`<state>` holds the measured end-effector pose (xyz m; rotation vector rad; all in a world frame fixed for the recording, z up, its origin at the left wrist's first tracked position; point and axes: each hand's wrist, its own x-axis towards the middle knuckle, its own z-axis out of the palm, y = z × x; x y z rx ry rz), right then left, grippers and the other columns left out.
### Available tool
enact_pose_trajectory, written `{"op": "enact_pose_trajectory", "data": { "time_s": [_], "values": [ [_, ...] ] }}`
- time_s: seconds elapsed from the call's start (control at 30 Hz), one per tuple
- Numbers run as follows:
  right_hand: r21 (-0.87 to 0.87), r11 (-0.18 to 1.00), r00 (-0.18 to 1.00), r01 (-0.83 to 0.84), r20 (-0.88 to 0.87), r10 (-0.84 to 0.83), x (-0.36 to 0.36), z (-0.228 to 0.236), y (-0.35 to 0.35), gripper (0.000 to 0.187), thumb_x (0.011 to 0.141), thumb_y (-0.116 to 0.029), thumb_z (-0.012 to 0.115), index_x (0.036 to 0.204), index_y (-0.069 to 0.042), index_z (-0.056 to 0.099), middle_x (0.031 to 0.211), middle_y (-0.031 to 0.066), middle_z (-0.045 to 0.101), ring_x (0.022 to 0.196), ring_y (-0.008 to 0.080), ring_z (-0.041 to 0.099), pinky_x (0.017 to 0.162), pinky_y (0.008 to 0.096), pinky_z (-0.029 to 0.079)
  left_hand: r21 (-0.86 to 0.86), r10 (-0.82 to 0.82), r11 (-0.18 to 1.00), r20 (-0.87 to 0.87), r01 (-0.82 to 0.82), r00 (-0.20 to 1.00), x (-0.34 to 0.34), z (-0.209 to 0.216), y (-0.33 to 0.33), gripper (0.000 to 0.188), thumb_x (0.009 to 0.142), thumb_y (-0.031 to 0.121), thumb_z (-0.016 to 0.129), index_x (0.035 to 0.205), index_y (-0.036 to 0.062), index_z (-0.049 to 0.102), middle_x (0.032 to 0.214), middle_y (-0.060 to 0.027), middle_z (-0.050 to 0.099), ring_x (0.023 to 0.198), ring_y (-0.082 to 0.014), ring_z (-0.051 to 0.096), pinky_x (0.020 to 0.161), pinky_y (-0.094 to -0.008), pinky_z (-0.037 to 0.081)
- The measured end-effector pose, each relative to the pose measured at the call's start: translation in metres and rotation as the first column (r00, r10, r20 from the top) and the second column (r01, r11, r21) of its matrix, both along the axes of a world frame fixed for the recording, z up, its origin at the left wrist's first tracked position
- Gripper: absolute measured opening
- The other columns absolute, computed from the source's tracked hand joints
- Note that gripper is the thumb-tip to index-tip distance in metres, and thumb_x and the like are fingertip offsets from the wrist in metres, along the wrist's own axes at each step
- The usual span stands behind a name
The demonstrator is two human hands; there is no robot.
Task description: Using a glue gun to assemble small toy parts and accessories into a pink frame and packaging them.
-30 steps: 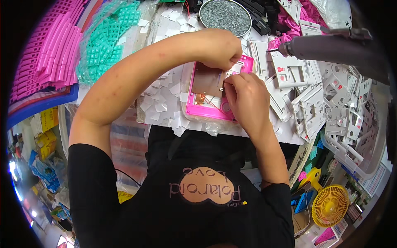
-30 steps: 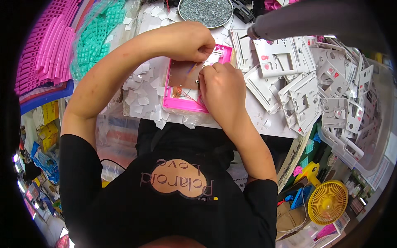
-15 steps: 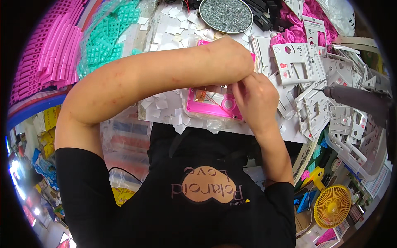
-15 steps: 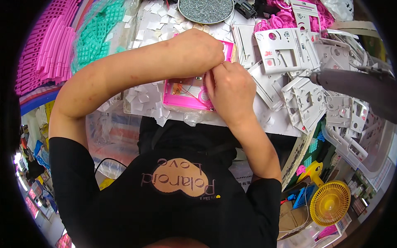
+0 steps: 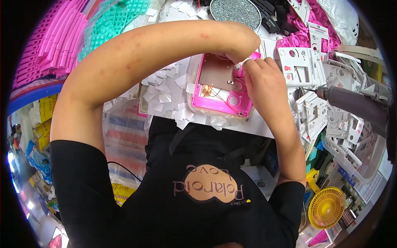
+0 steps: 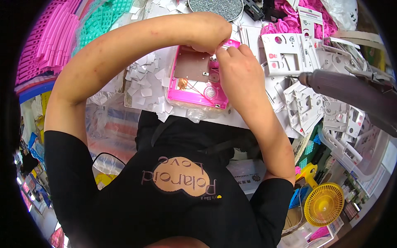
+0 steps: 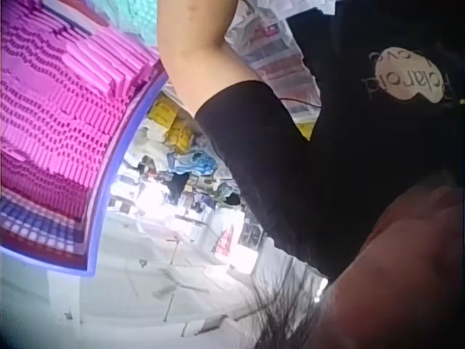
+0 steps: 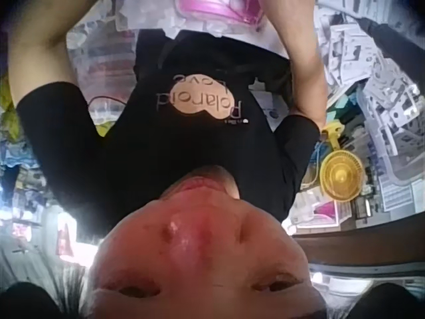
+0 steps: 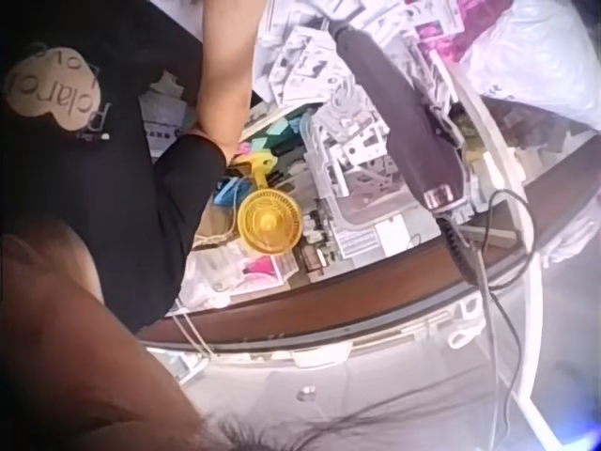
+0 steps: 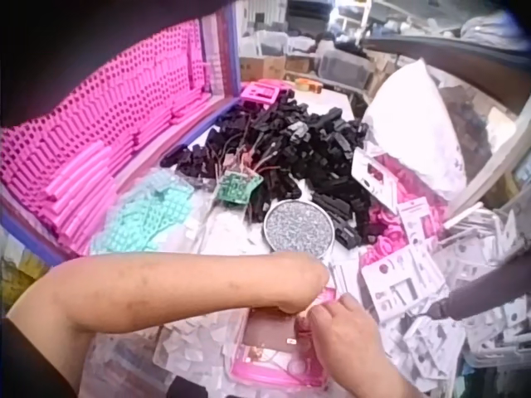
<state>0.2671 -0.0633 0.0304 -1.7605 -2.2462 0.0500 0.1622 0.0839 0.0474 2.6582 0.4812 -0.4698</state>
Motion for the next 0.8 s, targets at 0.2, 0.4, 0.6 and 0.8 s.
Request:
{"op": "enact_pose_trajectory", "data": {
  "time_s": [0.2, 0.4, 0.6, 0.8],
  "values": [
    [0.187, 0.981, 0.942, 0.051, -0.334, 0.015, 0.001, -0.020, 0.001, 0.009, 0.081, -0.005, 0.075, 0.088, -0.004, 0.070, 0.095, 0.0093, 0.066, 0.091, 0.0293, 0.056, 0.081, 0.0416, 0.048, -0.037, 0.048, 0.998, 0.100, -0.045, 0.994, -0.011, 0.000, -0.003, 0.012, 0.071, 0.009, 0.075, 0.082, 0.0030, 0.076, 0.081, -0.0180, 0.073, 0.079, -0.0361, 0.071, 0.070, -0.0463, 0.056],
    [0.070, 0.983, 0.930, 0.168, -0.341, -0.135, 0.002, -0.034, 0.000, 0.014, 0.077, -0.007, 0.080, 0.089, -0.006, 0.075, 0.103, 0.0079, 0.064, 0.098, 0.0291, 0.053, 0.085, 0.0392, 0.044, -0.001, 0.053, 0.999, 0.086, -0.053, 0.995, -0.013, -0.009, -0.002, 0.013, 0.073, 0.012, 0.075, 0.085, 0.0056, 0.076, 0.085, -0.0174, 0.074, 0.083, -0.0350, 0.072, 0.072, -0.0454, 0.056],
    [-0.012, 1.000, 0.979, -0.010, -0.202, 0.007, 0.010, -0.010, -0.007, 0.016, 0.082, -0.014, 0.076, 0.096, -0.008, 0.078, 0.106, 0.0064, 0.067, 0.101, 0.0309, 0.054, 0.085, 0.0405, 0.046, -0.022, 0.072, 0.997, 0.115, -0.070, 0.991, -0.017, -0.010, -0.006, 0.011, 0.074, 0.010, 0.075, 0.084, 0.0072, 0.075, 0.084, -0.0154, 0.073, 0.084, -0.0340, 0.072, 0.071, -0.0455, 0.056],
    [-0.032, 0.998, 0.984, -0.049, -0.171, 0.043, 0.008, -0.005, -0.018, 0.021, 0.084, -0.012, 0.073, 0.104, -0.007, 0.078, 0.110, 0.0066, 0.070, 0.105, 0.0336, 0.056, 0.090, 0.0423, 0.049, -0.051, 0.070, 0.996, 0.018, -0.069, 0.997, -0.014, -0.004, -0.005, 0.030, 0.076, 0.007, 0.077, 0.104, 0.0003, 0.075, 0.101, -0.0187, 0.075, 0.094, -0.0342, 0.073, 0.075, -0.0457, 0.059]
  ]
}}
